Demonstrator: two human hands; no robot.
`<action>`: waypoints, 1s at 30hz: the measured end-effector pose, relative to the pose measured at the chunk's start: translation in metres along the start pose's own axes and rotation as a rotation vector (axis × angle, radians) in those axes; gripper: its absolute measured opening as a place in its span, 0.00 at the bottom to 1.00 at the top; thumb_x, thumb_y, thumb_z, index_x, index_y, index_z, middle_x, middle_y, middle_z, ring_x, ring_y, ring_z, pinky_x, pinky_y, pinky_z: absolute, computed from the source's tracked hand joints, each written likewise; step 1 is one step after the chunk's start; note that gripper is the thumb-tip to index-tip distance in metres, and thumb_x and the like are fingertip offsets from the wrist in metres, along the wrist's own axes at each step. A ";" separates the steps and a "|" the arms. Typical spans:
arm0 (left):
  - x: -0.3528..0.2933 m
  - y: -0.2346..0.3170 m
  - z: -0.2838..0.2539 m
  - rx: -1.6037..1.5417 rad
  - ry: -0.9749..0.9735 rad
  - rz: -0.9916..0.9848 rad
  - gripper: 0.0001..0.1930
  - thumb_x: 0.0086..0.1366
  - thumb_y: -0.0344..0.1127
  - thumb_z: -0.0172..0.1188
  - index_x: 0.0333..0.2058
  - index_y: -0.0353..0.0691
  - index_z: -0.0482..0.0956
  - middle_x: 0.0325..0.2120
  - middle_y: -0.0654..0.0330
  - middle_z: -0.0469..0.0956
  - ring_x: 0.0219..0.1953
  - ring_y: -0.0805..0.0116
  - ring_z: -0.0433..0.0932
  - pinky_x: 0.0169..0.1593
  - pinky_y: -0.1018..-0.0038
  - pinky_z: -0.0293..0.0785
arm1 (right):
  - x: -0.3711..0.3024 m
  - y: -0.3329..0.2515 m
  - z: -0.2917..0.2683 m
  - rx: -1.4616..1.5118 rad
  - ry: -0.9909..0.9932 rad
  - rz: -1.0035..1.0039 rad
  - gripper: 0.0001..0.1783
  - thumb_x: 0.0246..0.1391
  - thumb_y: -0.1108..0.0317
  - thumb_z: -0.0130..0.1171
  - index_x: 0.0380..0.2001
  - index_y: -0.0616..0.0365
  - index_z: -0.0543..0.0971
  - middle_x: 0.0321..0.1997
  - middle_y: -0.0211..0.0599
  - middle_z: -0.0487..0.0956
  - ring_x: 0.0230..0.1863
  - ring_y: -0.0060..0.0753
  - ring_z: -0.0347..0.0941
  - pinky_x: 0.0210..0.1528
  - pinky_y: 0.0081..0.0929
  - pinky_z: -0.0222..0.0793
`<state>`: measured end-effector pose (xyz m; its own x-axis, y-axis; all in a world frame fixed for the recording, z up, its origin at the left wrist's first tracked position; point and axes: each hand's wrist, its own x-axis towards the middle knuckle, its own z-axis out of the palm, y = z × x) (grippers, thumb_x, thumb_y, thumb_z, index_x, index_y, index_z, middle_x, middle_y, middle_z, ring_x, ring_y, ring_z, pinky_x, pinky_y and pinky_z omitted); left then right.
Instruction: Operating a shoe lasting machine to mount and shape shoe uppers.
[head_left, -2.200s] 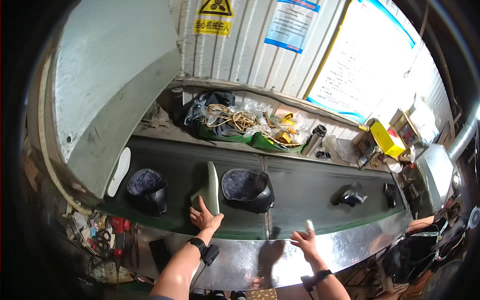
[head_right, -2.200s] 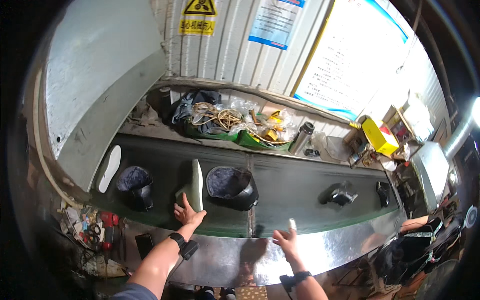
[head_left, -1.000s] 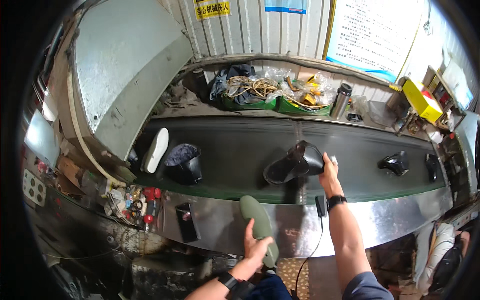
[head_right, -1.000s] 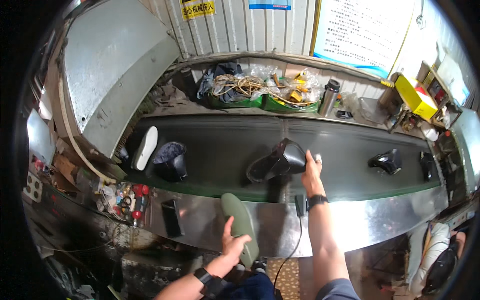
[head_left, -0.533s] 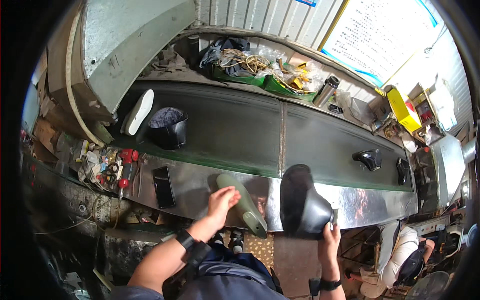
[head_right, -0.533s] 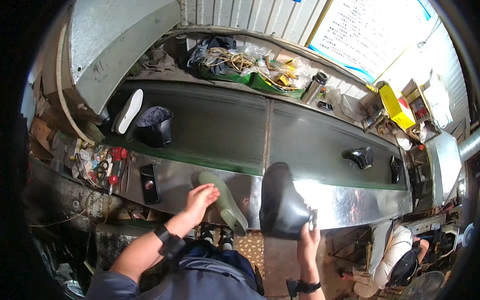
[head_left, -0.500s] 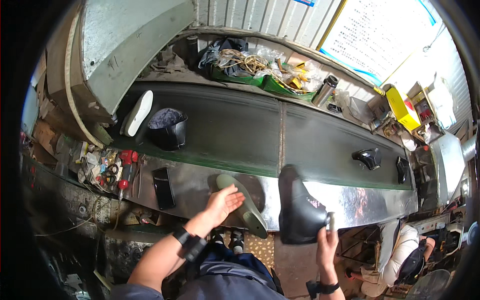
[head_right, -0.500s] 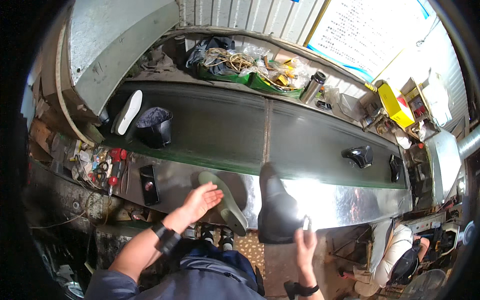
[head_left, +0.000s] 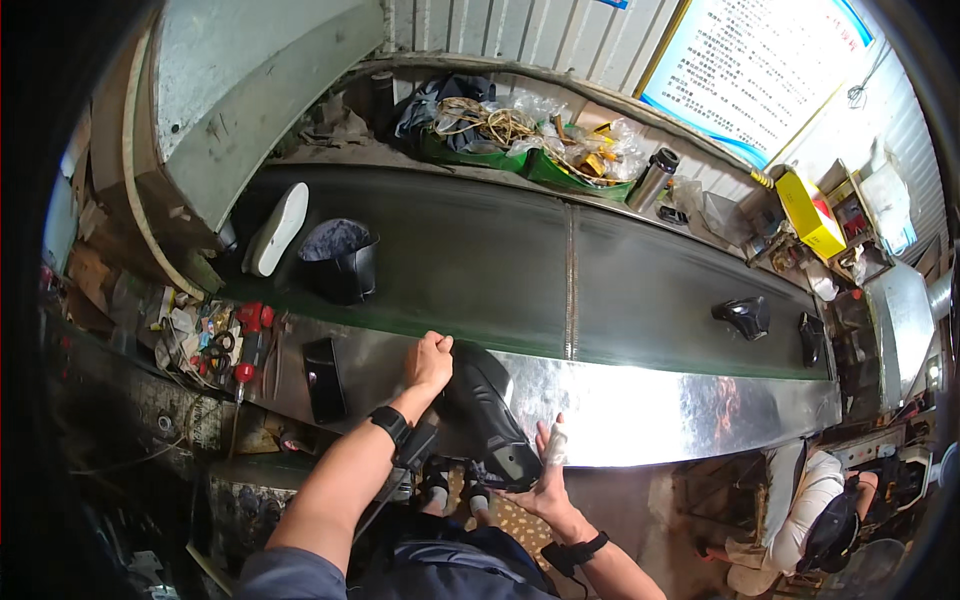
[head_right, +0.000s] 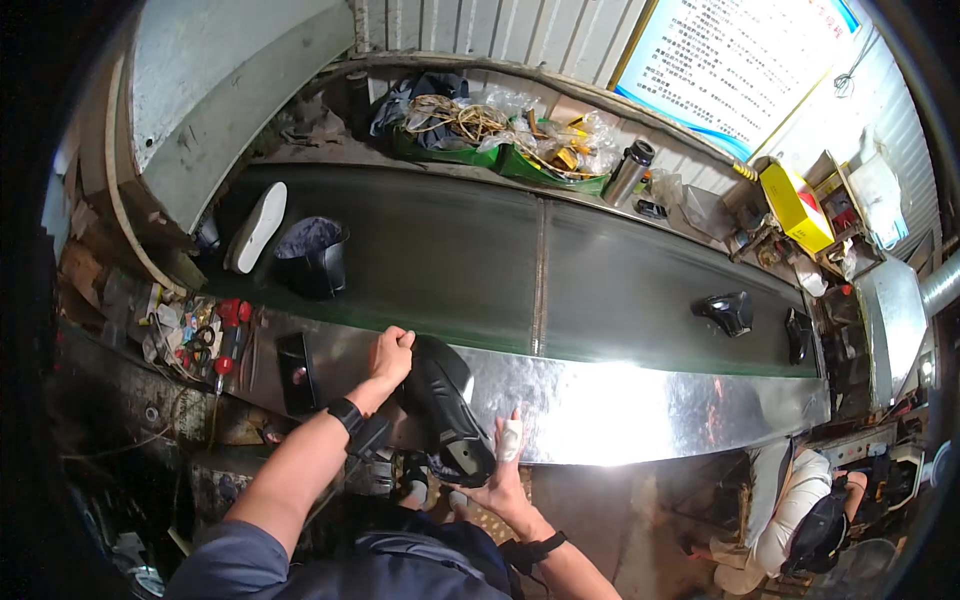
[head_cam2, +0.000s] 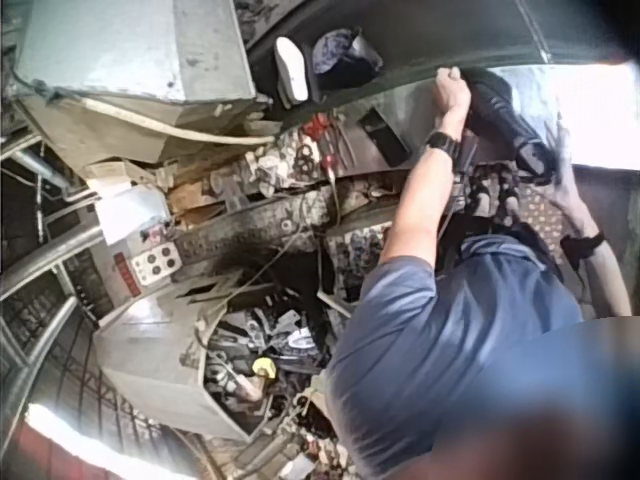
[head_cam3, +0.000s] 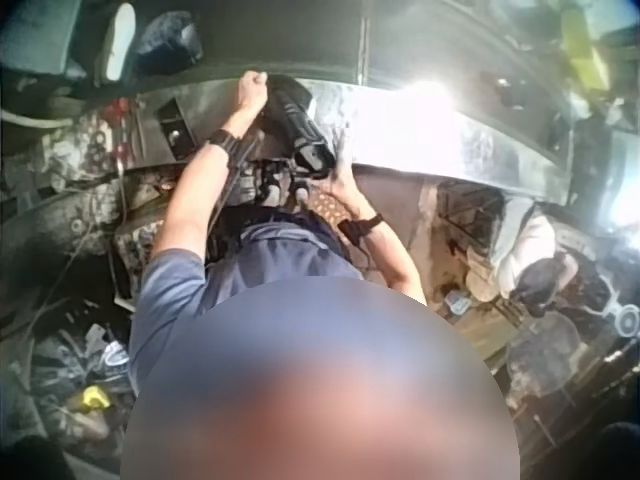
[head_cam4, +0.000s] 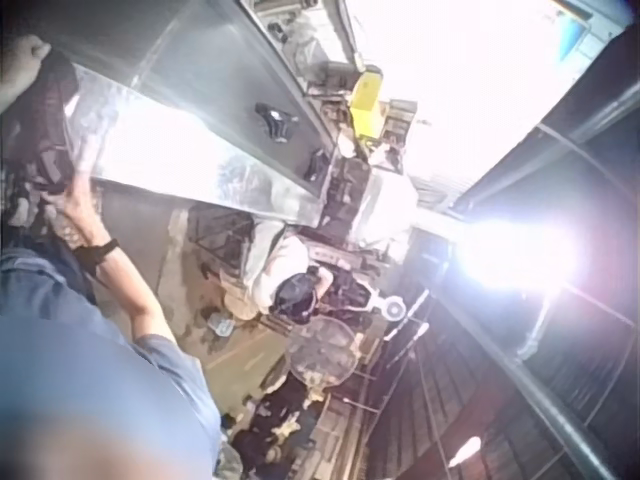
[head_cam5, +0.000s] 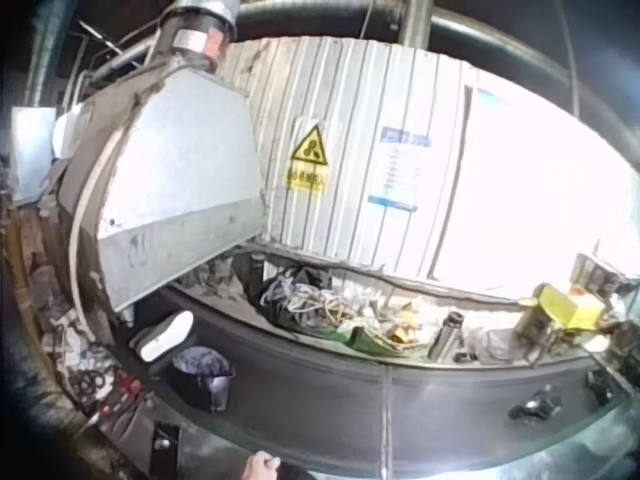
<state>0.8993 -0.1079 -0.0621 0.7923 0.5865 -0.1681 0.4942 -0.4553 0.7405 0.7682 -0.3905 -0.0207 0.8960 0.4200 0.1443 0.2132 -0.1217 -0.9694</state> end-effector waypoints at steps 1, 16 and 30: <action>-0.001 -0.002 0.002 0.017 -0.003 -0.016 0.17 0.68 0.48 0.62 0.34 0.38 0.85 0.35 0.45 0.85 0.42 0.44 0.84 0.48 0.54 0.77 | 0.000 -0.002 0.000 0.007 -0.025 -0.064 0.82 0.33 0.64 0.87 0.77 0.67 0.33 0.83 0.59 0.34 0.84 0.54 0.33 0.81 0.42 0.38; -0.074 0.035 0.007 0.279 -0.239 -0.087 0.49 0.48 0.66 0.72 0.56 0.28 0.73 0.51 0.36 0.79 0.56 0.39 0.78 0.61 0.53 0.74 | -0.045 0.043 -0.046 -0.175 -0.558 -0.143 0.76 0.32 0.59 0.79 0.77 0.70 0.39 0.81 0.66 0.41 0.82 0.68 0.34 0.81 0.58 0.27; -0.123 0.016 -0.114 -0.259 0.143 -0.169 0.24 0.50 0.51 0.70 0.31 0.32 0.82 0.29 0.45 0.85 0.33 0.51 0.85 0.41 0.61 0.79 | 0.009 -0.059 -0.029 0.323 -0.550 0.120 0.62 0.55 0.61 0.73 0.77 0.68 0.40 0.81 0.57 0.49 0.82 0.47 0.43 0.81 0.43 0.36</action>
<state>0.7693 -0.1108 0.0440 0.6398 0.7355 -0.2227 0.4923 -0.1697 0.8537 0.7750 -0.4054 0.0439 0.5578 0.8299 -0.0085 -0.0805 0.0439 -0.9958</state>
